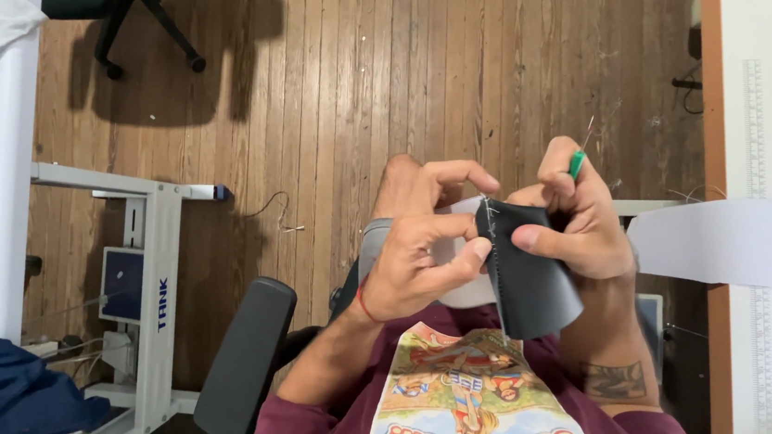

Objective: Finishing the edges of a leather piece using a small hand tool

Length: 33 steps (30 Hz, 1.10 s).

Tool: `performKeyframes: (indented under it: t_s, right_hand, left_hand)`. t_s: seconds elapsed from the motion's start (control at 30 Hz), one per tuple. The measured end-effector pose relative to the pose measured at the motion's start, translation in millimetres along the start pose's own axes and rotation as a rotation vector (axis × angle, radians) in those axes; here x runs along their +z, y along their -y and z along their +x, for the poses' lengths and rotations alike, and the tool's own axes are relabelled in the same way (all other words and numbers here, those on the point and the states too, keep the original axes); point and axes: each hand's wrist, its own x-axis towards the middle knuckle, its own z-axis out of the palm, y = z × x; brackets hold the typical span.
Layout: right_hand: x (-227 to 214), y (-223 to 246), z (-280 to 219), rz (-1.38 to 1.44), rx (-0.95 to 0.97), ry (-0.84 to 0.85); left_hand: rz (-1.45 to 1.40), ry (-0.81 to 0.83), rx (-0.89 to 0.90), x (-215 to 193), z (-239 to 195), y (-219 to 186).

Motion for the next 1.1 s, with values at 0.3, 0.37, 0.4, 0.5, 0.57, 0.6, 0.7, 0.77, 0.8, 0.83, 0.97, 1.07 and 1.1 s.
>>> performKeyframes:
  t_s: [0.3, 0.37, 0.4, 0.5, 0.57, 0.6, 0.7, 0.77, 0.8, 0.83, 0.97, 1.07, 1.1]
  right_hand:
    - [-16, -9, 1, 0.005, -0.01, -0.048]
    - [-23, -2, 4, -0.047, -0.008, -0.01]
    - [-25, 3, 1, -0.096, 0.003, 0.021]
    - [-32, 9, 7, -0.091, 0.036, 0.11]
    - [-49, -3, 7, -0.115, 0.034, 0.118]
    - [-58, -9, 7, -0.143, 0.031, 0.132]
    - [-49, -24, 15, -0.168, 0.008, 0.107]
    - [-33, -15, 22, -0.316, -0.008, 0.085]
    - [-25, -10, 22, -0.465, -0.014, 0.06]
    - [-5, 5, 24, -0.463, -0.006, 0.055]
    - [41, 47, 12, -1.174, -0.159, -0.191]
    - [59, 57, -12, -1.499, -0.221, -0.192]
    - [66, 59, -19, -1.622, -0.284, -0.166]
  left_hand:
    - [-0.032, -0.049, 0.004, 12, 1, 6]
    - [0.037, -0.038, 0.04, 9, 4, 9]
    - [0.099, -0.027, 0.065, 10, 2, 9]
    - [-0.098, 0.03, 0.06, 11, -1, 21]
    - [-0.175, 0.016, 0.063, 14, -1, 15]
    - [-0.251, -0.002, 0.072, 15, 0, 13]
    - [-0.331, -0.035, 0.102, 18, 0, 26]
    - [-0.247, -0.073, 0.122, 13, -2, 26]
    - [-0.17, -0.116, 0.135, 14, -4, 27]
    - [-0.175, -0.118, 0.127, 18, -8, 24]
    - [0.127, -0.236, 0.133, 19, -2, 3]
    - [0.263, -0.276, 0.139, 16, 2, -3]
    - [0.323, -0.296, 0.158, 17, 2, -2]
